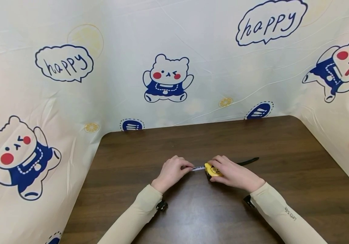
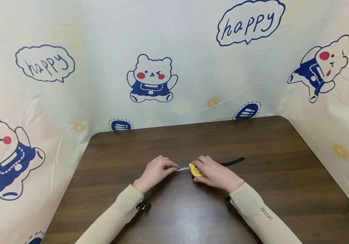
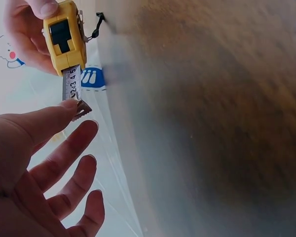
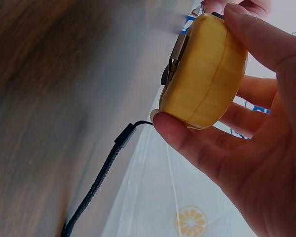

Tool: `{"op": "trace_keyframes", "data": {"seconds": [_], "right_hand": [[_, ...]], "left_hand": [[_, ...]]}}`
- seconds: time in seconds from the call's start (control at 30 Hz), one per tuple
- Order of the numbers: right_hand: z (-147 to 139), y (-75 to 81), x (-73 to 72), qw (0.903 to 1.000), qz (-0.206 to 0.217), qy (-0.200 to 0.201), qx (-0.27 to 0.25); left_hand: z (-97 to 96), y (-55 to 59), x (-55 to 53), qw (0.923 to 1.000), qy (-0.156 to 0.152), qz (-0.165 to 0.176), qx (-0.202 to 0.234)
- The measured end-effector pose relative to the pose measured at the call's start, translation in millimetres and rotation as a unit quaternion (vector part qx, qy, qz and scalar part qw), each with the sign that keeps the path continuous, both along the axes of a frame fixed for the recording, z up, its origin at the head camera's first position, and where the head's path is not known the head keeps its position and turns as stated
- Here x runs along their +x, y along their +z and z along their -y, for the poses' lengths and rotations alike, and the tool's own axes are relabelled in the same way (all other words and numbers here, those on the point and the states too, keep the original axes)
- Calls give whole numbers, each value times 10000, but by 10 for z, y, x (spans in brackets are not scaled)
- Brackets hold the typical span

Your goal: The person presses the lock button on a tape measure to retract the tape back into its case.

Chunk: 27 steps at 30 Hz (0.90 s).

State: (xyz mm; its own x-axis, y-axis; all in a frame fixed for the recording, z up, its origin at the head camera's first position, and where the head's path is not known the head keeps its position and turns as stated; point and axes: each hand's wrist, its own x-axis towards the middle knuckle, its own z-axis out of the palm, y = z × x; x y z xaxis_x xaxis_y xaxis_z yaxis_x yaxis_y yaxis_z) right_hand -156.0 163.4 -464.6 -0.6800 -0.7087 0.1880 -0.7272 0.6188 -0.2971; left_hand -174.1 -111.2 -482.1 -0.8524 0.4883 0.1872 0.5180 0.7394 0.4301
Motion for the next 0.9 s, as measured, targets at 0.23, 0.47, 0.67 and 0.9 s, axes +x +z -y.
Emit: {"op": "trace_keyframes", "data": {"seconds": [0.23,0.47,0.67,0.9], "right_hand": [[33,14,8,9999,140,26,11],[71,12,13,9999,60,99,-8],[96,14,27,9998,12,196,-72],[115,12,25,9998,4,215,-11]], "left_hand": [[-41,-3,-1,10000,-53,22,-46],[-85,-6,1,9999,-116,-80,-43],[-114,-5,8,9998,-179,-48,-45],[-143,20,20,9997,-208,-93,-66]]}}
